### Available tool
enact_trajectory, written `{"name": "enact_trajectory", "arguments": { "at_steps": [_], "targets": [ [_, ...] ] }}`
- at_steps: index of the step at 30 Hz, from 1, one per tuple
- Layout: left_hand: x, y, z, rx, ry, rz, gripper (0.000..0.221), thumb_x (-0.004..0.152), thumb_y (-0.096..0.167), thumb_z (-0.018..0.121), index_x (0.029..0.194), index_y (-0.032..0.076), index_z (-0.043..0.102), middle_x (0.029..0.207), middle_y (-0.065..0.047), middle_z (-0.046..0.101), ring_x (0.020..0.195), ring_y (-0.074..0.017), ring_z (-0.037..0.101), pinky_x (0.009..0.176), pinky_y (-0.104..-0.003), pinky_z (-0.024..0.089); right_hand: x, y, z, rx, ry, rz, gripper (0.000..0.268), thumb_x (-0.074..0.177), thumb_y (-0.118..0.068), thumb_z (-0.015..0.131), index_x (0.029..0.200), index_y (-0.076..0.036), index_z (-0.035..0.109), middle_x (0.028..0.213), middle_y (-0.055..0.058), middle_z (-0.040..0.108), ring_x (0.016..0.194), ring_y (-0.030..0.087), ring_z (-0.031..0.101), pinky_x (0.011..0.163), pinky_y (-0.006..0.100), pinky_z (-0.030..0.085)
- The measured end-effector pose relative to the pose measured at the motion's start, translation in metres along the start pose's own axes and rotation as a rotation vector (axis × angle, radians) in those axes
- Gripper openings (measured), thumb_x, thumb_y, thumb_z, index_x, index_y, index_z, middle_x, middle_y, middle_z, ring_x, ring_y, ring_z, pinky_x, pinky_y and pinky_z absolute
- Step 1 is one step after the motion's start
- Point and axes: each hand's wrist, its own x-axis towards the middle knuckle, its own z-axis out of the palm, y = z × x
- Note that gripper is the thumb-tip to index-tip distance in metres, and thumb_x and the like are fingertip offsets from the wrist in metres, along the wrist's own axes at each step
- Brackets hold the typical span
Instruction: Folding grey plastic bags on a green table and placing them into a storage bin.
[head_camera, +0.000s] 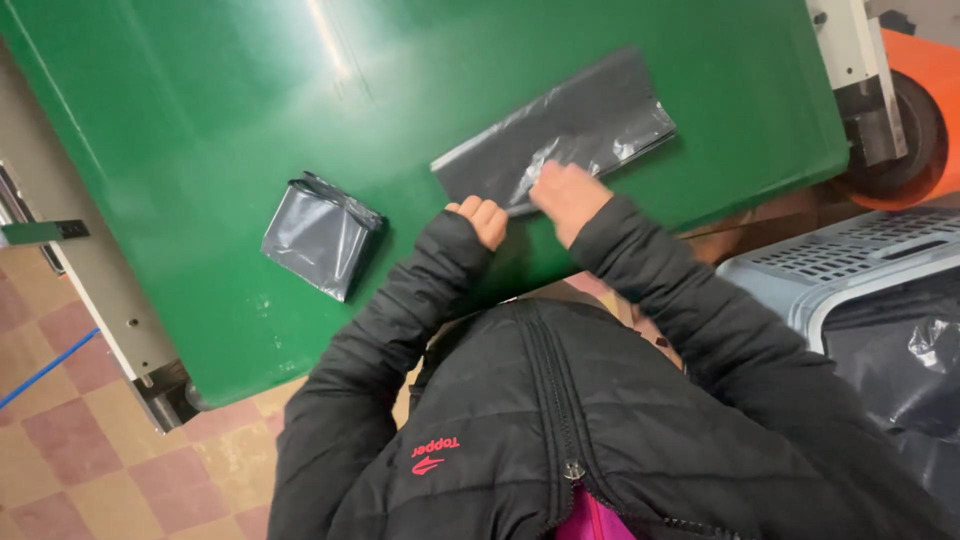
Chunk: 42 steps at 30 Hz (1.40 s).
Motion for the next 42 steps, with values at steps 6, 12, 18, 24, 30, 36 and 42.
{"name": "enact_trajectory", "arguments": {
  "at_steps": [6,12,18,24,30,36,42],
  "targets": [
    [0.096,-0.035,0.025,-0.686,-0.249,0.259,0.03,0.093,0.032,0.062,0.092,0.005,0.075,0.087,-0.023,0.069,0.084,-0.0402,0.066,0.074,-0.047,0.049,-0.041,0.009,0.073,0.148,-0.151,-0.145,0.039,0.078,-0.013,0.063,0.117,-0.006,0.065,0.122,0.016,0.067,0.119,0.034,0.061,0.107,0.05,0.045],
    [0.145,-0.094,0.113,-1.469,-0.542,-0.568,0.071,0.099,0.065,0.038,0.104,0.005,0.076,0.104,-0.019,0.08,0.098,-0.0314,0.073,0.082,-0.038,0.052,-0.051,0.058,0.078,1.129,0.241,0.885,0.05,0.115,-0.021,0.046,0.163,-0.007,0.052,0.097,0.036,0.055,0.077,0.026,0.041,0.07,0.04,0.037],
    [0.138,-0.04,0.053,-0.579,0.162,-0.402,0.05,0.096,0.049,0.065,0.113,0.002,0.066,0.106,-0.024,0.07,0.097,-0.0448,0.066,0.084,-0.05,0.052,-0.033,0.08,0.067,1.441,0.339,0.675,0.043,0.108,-0.021,0.043,0.141,0.004,0.052,0.129,0.009,0.068,0.111,0.018,0.068,0.099,0.034,0.054],
    [0.157,-0.019,0.028,-0.547,0.151,-0.655,0.036,0.078,0.038,0.077,0.1,0.011,0.073,0.104,-0.016,0.067,0.1,-0.0402,0.065,0.08,-0.056,0.052,-0.058,0.106,0.092,1.185,0.289,0.67,0.041,0.104,-0.021,0.05,0.134,0.006,0.056,0.122,0.012,0.069,0.107,0.022,0.067,0.096,0.037,0.054],
    [0.053,-0.05,0.023,-0.657,0.522,-0.151,0.028,0.088,0.025,0.075,0.094,-0.002,0.069,0.1,-0.023,0.062,0.095,-0.0425,0.065,0.082,-0.046,0.056,0.005,0.05,0.078,1.322,0.597,0.381,0.053,0.098,-0.023,0.07,0.14,-0.004,0.046,0.122,0.009,0.063,0.104,0.02,0.058,0.091,0.036,0.051],
    [-0.148,-0.159,-0.04,-0.583,0.474,-0.444,0.033,0.09,0.036,0.074,0.105,0.008,0.065,0.1,-0.02,0.065,0.086,-0.0421,0.066,0.07,-0.048,0.054,0.113,-0.136,0.072,0.848,0.338,0.288,0.058,0.092,-0.021,0.079,0.142,-0.003,0.056,0.128,0.01,0.065,0.117,0.02,0.063,0.103,0.034,0.053],
    [-0.202,-0.217,0.012,-0.429,0.417,-0.603,0.043,0.101,0.044,0.07,0.111,0.005,0.055,0.103,-0.021,0.067,0.088,-0.0459,0.064,0.073,-0.052,0.051,0.154,-0.204,0.114,0.798,0.144,0.379,0.049,0.094,-0.019,0.077,0.134,-0.004,0.055,0.111,0.009,0.07,0.098,0.019,0.067,0.087,0.034,0.056]
  ]
}}
